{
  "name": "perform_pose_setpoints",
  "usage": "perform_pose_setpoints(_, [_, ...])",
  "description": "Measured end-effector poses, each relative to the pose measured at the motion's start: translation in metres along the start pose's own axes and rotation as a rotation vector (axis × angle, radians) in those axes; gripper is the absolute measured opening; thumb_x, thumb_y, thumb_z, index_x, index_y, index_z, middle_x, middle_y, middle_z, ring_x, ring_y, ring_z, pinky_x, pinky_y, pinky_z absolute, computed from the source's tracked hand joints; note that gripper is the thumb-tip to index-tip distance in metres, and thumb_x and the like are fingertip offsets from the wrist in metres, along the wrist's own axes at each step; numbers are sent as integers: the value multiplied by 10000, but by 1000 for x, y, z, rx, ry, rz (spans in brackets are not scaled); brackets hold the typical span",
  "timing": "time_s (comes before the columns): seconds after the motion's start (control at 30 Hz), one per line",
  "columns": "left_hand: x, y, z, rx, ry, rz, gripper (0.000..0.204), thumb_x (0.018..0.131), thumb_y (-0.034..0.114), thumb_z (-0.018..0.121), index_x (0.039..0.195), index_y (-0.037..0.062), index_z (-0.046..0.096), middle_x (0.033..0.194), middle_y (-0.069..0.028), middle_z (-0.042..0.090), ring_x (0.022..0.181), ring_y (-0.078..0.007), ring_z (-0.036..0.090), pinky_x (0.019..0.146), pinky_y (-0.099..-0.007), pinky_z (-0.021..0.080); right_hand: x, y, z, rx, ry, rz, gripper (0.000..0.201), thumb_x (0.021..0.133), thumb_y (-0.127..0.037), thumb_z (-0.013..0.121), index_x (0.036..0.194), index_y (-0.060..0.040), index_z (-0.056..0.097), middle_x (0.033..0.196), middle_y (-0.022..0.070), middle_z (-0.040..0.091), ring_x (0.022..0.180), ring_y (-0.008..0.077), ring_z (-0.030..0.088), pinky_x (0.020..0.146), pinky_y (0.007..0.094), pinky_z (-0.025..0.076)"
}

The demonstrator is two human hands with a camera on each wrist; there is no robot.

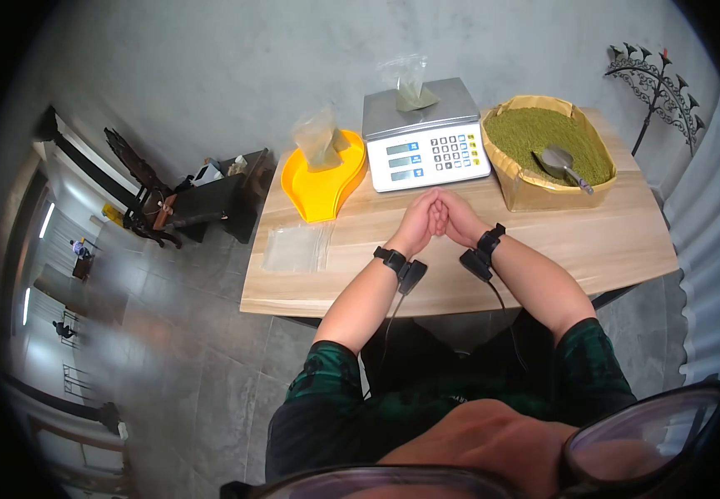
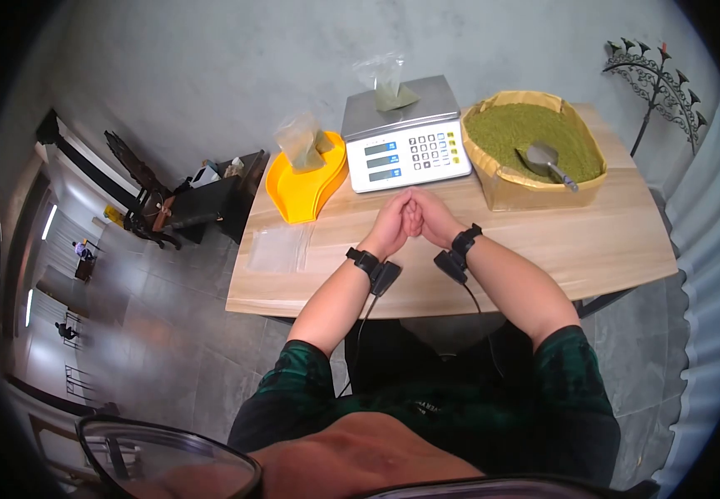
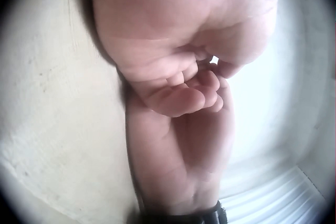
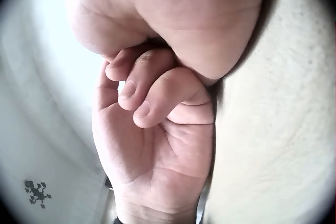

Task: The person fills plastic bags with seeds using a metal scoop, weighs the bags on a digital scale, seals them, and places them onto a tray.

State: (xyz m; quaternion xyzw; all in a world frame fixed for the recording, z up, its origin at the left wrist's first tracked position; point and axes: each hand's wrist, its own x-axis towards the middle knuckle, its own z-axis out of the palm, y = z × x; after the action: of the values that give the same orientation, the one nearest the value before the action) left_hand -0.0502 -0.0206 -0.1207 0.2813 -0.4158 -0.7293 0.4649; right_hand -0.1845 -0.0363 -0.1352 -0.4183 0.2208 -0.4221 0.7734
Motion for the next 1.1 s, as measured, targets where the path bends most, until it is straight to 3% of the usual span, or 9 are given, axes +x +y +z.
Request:
perform_pose_setpoints(0.3, [3,4,-4,-76,-13,-113,358,1012,340,428,776,86,518,658,-53,543,546,-146,502,479,-251,368,-1,-8,2,97,-24,61,285,1009,-295,438,819,-104,532,585,22,481,485,143,497,449,249,391])
perform_pose_setpoints(0.37, [3,3,-5,-83,-12,-110,348,1009,332,427,780,87,518,659,-51,543,550,-142,502,481,-251,368,-2,-9,4,103,-48,65,272,1007,-290,441,836,-102,539,585,22,480,488,142,497,451,250,391])
perform_pose_setpoints(0.43, [2,3,-3,-88,-14,-106,338,1006,325,426,783,88,519,660,-49,542,553,-138,502,483,-251,368,-5,-13,12,104,26,56,295,1007,-281,435,791,-96,511,540,19,445,451,146,464,424,258,324])
perform_pose_setpoints(0.63, [1,1,-3,-52,-29,-72,305,993,310,430,805,91,528,674,-43,543,549,-137,489,497,-250,364,-6,-14,13,69,1,9,271,999,-268,448,806,-92,522,544,25,452,441,145,451,421,256,307])
perform_pose_setpoints(0.87, [-1,5,-1,-34,-41,-65,323,982,312,440,772,80,520,677,-37,531,570,-140,484,506,-252,353,-6,-12,10,99,-4,32,260,996,-273,462,821,-92,526,555,23,456,467,149,468,438,252,326])
perform_pose_setpoints(1.1, [-2,6,-5,-38,-90,-87,267,961,299,476,802,88,517,692,-31,519,582,-135,483,523,-252,363,-9,-16,14,50,12,47,217,984,-279,504,945,-79,577,604,13,496,501,124,505,460,233,371])
